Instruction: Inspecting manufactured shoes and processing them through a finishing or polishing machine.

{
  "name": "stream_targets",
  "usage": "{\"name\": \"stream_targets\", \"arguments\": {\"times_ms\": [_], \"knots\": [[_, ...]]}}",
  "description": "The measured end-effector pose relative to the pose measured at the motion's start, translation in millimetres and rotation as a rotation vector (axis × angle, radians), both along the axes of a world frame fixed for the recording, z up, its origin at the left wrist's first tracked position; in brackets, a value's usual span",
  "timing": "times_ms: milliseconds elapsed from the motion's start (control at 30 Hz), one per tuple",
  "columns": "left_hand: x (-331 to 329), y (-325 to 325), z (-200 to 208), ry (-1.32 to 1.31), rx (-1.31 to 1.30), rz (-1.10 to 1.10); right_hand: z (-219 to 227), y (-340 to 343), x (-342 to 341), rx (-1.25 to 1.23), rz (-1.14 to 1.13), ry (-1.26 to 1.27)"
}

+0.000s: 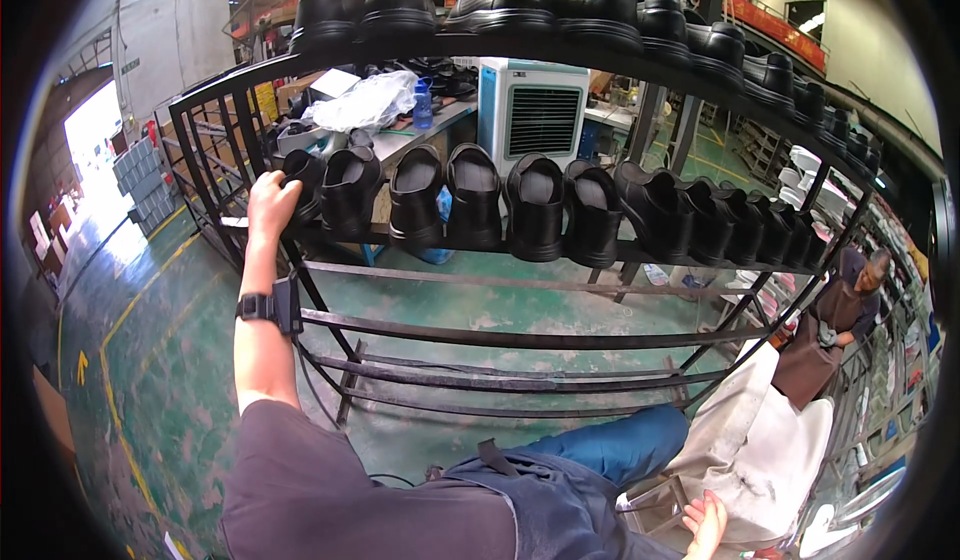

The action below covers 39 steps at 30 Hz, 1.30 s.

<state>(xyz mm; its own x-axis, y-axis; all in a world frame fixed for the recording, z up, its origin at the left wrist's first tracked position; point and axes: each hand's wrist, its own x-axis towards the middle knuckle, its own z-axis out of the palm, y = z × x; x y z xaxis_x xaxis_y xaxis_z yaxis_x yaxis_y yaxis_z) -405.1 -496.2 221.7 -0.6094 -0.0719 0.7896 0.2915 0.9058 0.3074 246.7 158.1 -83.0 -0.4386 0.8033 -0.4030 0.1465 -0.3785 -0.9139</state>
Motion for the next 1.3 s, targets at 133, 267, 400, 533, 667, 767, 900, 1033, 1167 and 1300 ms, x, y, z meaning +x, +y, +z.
{"name": "stream_targets", "arguments": {"times_ms": [133,267,400,533,667,767,900,1033,1167,1300], "knots": [[18,-1,-19,0.123,0.134,-0.158,8,-9,-11,0.146,-0.016,-0.121],[50,36,-21,0.346,0.202,-0.017,24,-21,-26,0.136,-0.014,-0.215],[104,128,-14,0.579,0.164,-0.356,59,-28,-39,0.126,0.017,-0.116],[155,291,-24,0.256,0.221,-1.218,128,0,-46,0.179,0.067,0.095],[207,451,-53,-0.024,-0.078,-1.746,216,43,-28,0.46,0.171,0.228],[243,538,-86,-0.323,-0.249,-2.022,277,35,46,0.632,0.287,-0.212],[271,645,-166,-0.735,-0.395,-2.184,326,-44,194,0.533,0.049,-0.354],[275,692,-246,-0.748,-0.794,-2.021,326,-177,338,0.473,-0.702,-0.214],[286,688,-266,-0.987,-0.844,-1.916,284,-310,465,0.5,-1.78,-0.062],[322,682,-243,-0.969,-0.743,-1.754,232,-340,562,0.508,-2.594,-0.05]]}}
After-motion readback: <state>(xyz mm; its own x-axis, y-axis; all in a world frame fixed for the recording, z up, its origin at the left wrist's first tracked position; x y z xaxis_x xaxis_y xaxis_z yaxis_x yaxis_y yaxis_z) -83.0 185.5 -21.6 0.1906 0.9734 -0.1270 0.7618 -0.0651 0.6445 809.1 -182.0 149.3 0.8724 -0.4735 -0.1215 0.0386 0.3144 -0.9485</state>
